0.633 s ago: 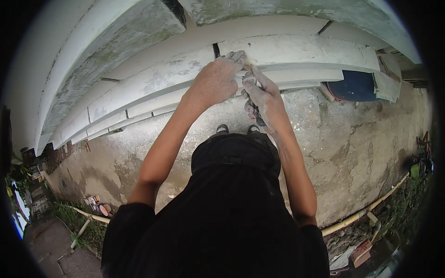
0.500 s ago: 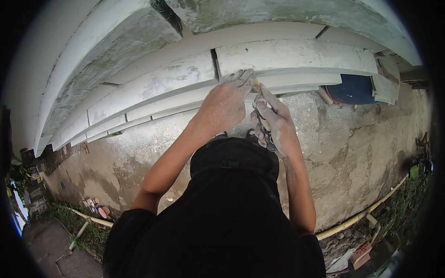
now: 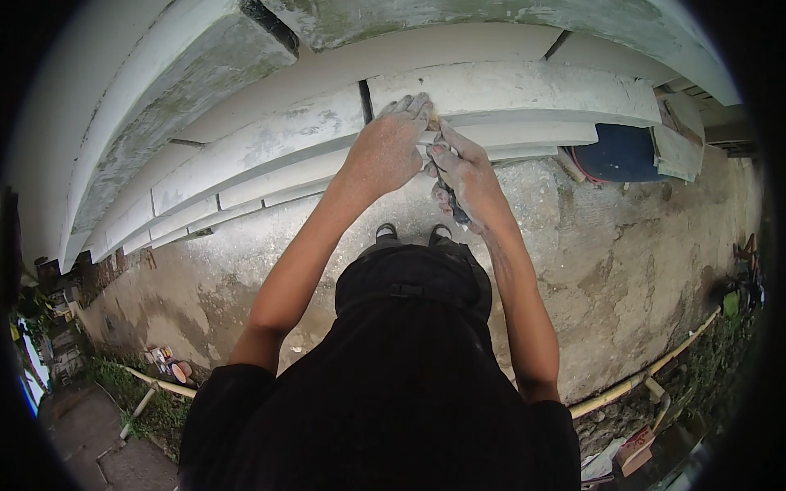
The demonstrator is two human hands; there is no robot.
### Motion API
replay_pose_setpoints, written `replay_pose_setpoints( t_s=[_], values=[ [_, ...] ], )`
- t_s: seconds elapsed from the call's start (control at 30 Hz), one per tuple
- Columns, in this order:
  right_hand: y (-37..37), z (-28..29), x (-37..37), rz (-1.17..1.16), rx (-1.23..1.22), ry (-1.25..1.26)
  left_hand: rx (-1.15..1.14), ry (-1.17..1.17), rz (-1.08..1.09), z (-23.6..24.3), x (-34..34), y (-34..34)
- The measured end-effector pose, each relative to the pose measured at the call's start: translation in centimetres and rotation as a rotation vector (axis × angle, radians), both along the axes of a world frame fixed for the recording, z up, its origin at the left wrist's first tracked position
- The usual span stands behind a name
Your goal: Scraping and smoothing concrete wall surfaces using a metal scraper tool.
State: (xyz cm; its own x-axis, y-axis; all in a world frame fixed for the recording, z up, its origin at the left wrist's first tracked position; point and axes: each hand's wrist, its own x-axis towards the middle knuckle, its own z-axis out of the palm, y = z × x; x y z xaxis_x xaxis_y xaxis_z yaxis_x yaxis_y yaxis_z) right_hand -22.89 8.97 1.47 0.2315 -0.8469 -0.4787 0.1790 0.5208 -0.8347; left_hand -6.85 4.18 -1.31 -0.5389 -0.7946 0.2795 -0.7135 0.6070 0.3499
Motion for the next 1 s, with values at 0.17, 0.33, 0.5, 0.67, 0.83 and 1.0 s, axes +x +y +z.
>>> replay_pose_setpoints(
  t_s=[0.17, 0.33, 0.5, 0.67, 0.83, 1.0],
  values=[
    [0.5, -0.3, 0.5, -0.060, -0.076, 0.034, 0.229, -0.037, 0.066, 1.4, 0.2, 0.1],
    [4.7, -0.6, -1.3, -0.084, -0.013, 0.047, 0.118, 0.145, 0.013, -1.0, -1.0, 5.6],
    [4.6, -0.4, -1.7, -0.054, -0.023, 0.062, 0.184, 0.203, 0.030, -0.7, -1.2, 5.6],
    [4.0, -1.3, -1.5, -0.066, -0.048, 0.040, 0.163, 0.179, 0.032, -0.8, -1.3, 4.9],
    [3.6, -1.2, -1.3, -0.080, -0.019, -0.009, 0.163, 0.153, 0.023, -0.9, -1.3, 4.5],
    [2.6, 0.4, -0.8, -0.091, 0.039, -0.053, 0.174, 0.181, 0.008, -0.5, -0.5, 3.2]
  ],
)
